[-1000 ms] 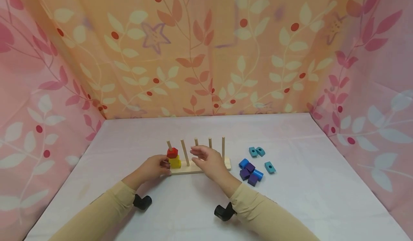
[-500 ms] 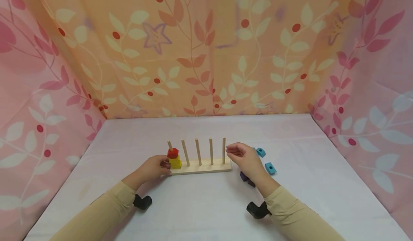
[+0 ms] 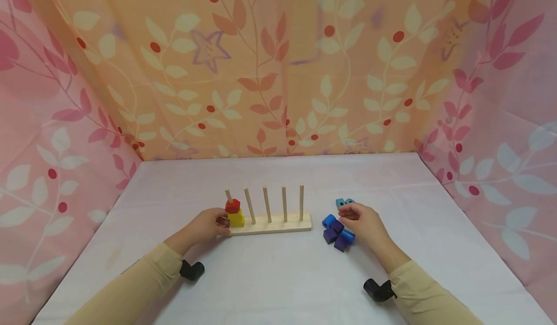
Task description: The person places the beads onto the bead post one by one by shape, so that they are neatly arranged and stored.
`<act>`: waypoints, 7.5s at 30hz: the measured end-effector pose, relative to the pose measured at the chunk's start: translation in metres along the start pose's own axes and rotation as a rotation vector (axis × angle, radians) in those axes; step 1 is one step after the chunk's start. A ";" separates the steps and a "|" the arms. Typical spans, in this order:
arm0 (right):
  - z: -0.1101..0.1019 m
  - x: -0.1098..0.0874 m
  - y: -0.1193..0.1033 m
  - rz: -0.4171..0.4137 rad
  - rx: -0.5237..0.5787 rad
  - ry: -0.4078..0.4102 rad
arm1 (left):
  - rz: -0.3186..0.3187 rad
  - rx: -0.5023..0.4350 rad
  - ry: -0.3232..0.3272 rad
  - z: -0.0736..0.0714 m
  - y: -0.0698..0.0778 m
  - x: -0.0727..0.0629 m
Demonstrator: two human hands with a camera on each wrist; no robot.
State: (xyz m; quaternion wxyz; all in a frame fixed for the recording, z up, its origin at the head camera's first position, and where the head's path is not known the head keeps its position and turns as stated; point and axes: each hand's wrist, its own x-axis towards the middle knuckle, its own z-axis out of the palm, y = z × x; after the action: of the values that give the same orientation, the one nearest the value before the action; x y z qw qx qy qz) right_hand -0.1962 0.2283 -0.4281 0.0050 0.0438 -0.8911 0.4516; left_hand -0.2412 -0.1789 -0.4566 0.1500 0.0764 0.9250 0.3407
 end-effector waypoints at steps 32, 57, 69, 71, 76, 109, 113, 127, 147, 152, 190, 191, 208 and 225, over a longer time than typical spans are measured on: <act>0.014 0.018 0.008 0.081 -0.347 -0.193 | -0.016 -0.006 0.010 0.003 -0.004 0.001; -0.022 0.021 -0.033 0.104 -0.046 -0.094 | -0.019 -0.024 0.011 0.004 -0.004 0.000; -0.034 0.031 -0.076 -0.057 0.027 -0.008 | -0.021 -0.026 0.016 0.005 -0.003 -0.001; -0.035 0.034 -0.082 -0.085 0.040 0.002 | -0.015 -0.021 0.017 0.004 -0.003 -0.001; -0.032 0.039 -0.098 -0.114 0.074 0.014 | -0.011 -0.018 0.014 0.003 -0.002 -0.002; 0.083 0.049 -0.175 -0.368 0.358 -0.238 | 0.033 0.012 0.027 0.002 -0.005 -0.001; 0.093 0.048 -0.174 -0.350 0.311 -0.200 | 0.035 0.002 0.030 0.003 -0.007 0.001; 0.115 0.049 -0.165 -0.226 0.331 -0.169 | 0.029 -0.013 0.020 0.003 -0.007 0.000; 0.143 0.049 -0.135 -0.062 0.411 -0.088 | 0.001 -0.035 0.018 0.004 -0.004 -0.004; 0.153 0.049 -0.125 -0.056 0.393 -0.058 | 0.004 -0.020 0.025 0.004 -0.004 -0.003; 0.175 0.047 -0.089 -0.025 0.246 -0.107 | 0.040 0.018 0.039 0.003 0.001 -0.005; 0.175 0.048 -0.089 -0.023 0.249 -0.107 | 0.037 0.018 0.038 0.003 0.001 -0.005; 0.167 0.043 -0.091 -0.038 0.140 -0.116 | 0.026 0.016 0.028 0.002 -0.002 -0.003; 0.124 0.019 -0.093 -0.140 0.224 -0.134 | 0.022 -0.066 -0.007 0.000 -0.008 -0.004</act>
State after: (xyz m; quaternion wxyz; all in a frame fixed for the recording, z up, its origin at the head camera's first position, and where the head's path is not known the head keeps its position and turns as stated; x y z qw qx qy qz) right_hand -0.2032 0.0722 -0.4261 -0.0278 0.1360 -0.8282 0.5429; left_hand -0.2378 -0.1855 -0.4609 0.1521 0.0826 0.9118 0.3725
